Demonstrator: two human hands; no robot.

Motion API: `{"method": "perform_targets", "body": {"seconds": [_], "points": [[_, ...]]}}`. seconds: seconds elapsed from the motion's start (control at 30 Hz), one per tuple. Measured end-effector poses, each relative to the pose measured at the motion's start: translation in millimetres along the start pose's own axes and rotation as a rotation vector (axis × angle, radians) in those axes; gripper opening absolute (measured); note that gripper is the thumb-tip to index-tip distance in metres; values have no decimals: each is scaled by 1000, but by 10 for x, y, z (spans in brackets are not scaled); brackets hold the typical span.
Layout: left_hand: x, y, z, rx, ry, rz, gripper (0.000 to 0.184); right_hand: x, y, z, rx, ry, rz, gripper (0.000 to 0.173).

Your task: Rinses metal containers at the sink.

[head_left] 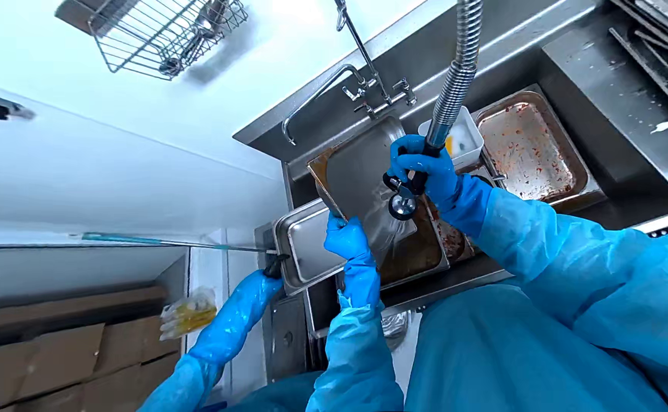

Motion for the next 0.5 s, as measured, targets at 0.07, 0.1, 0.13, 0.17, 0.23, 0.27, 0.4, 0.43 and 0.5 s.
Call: {"method": "perform_targets", "body": {"seconds": [0.07,0.1,0.13,0.17,0.23,0.27,0.4,0.43,0.5], "points": [[28,373,-282,-230,130,40,29,-27,51,101,-26,-9,25,10],[31,450,-295,-261,204,84,30,-34,83,174,-40,-15,41,10],[20,481,-249,-272,236,122,29,-40,124,244,-54,-19,54,10],[-2,498,-186,-274,229,144,28,-44,170,310,-75,-22,65,9],[-64,522,-49,-290,172,149,25,-42,268,431,-148,-29,73,9],[-99,532,12,-299,154,147,28,-42,322,480,-183,-33,76,9],[-228,570,263,-329,140,189,30,-43,487,645,-226,-43,87,8],[-259,573,335,-334,142,199,30,-35,515,682,-225,-45,94,8],[-318,557,476,-353,146,197,31,-11,562,751,-228,-61,109,7]]}}
Point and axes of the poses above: each hand's wrist, its own x-axis towards the middle knuckle, its own z-axis out of the back of the hand, y = z × x, the point moved 6 cm from there along x, towards the middle knuckle, and after that the axes turned 14 degrees about y, right-handed, at the moved point
